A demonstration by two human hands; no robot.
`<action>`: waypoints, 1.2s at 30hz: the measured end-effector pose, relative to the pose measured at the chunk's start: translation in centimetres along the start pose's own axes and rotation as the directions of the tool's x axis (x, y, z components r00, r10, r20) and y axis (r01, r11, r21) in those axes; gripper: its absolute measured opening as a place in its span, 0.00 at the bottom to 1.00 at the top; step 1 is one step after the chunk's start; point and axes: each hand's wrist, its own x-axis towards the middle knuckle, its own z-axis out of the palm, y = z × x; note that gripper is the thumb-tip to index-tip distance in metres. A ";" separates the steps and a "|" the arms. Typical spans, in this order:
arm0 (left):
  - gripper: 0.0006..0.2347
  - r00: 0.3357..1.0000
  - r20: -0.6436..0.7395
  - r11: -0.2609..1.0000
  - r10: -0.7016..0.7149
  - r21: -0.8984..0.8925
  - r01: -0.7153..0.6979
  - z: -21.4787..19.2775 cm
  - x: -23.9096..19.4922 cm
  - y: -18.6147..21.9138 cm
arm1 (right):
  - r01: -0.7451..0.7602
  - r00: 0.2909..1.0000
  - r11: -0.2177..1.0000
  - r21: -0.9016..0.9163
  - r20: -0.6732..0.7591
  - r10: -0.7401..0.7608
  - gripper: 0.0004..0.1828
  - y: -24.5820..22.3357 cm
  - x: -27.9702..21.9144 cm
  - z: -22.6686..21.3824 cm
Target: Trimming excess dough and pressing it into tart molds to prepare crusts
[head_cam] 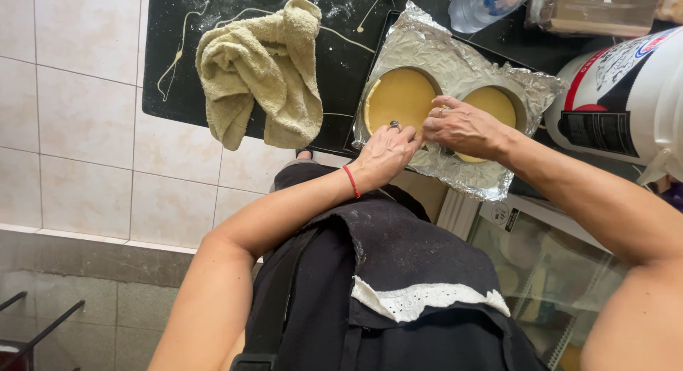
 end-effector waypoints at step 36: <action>0.06 0.753 0.269 0.766 0.600 0.078 -0.638 -8.1 1.1 -8.9 | -0.493 0.782 0.867 0.065 -0.404 0.475 0.07 -11.0 3.1 6.7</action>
